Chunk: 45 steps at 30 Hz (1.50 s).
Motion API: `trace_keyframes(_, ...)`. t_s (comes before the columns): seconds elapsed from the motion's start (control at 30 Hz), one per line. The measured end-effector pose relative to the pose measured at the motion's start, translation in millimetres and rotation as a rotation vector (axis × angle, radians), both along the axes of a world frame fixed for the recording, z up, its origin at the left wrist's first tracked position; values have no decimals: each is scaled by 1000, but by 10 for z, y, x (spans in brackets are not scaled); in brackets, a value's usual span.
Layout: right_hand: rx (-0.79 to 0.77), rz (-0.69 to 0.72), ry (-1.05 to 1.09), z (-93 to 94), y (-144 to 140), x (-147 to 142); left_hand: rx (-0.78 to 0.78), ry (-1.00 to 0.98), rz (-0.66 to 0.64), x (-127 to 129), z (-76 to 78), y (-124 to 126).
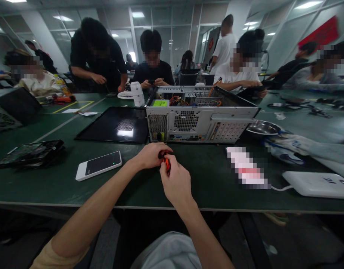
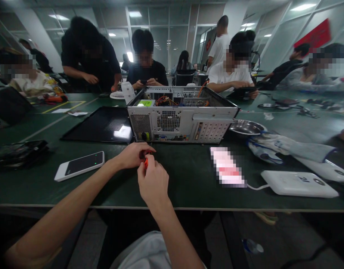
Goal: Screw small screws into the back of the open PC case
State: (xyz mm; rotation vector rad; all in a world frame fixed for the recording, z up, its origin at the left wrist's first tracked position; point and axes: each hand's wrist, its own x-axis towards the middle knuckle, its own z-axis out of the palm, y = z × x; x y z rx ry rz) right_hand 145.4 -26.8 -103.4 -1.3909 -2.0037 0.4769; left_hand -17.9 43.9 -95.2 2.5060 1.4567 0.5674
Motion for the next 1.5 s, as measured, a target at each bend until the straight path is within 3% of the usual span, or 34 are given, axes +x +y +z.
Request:
trace_keyframes(0.43, 21, -14, 60, -83, 15, -2, -124, 62, 48, -44, 60, -7)
trace_keyframes(0.63, 5, 10, 2, -42, -9, 47, -234, -141, -2, -92, 79, -17)
trace_keyframes(0.8, 36, 44, -42, -45, -9, 42, -324, -436, 83, -25, 30, 20)
trace_keyframes(0.97, -48, 2, -69, -48, -5, 10, -570, -664, 231, 23, -54, 59)
trace_keyframes(1.1, -77, 2, -102, -40, -12, -6, -705, -797, 259, 26, -58, 67)
trace_keyframes(1.3, 41, 22, -152, -81, -4, 11, -672, -787, 289, 5, -17, 70)
trace_keyframes(1.5, 39, 60, -173, -102, 5, 18, -678, -890, 364, 46, -40, 61)
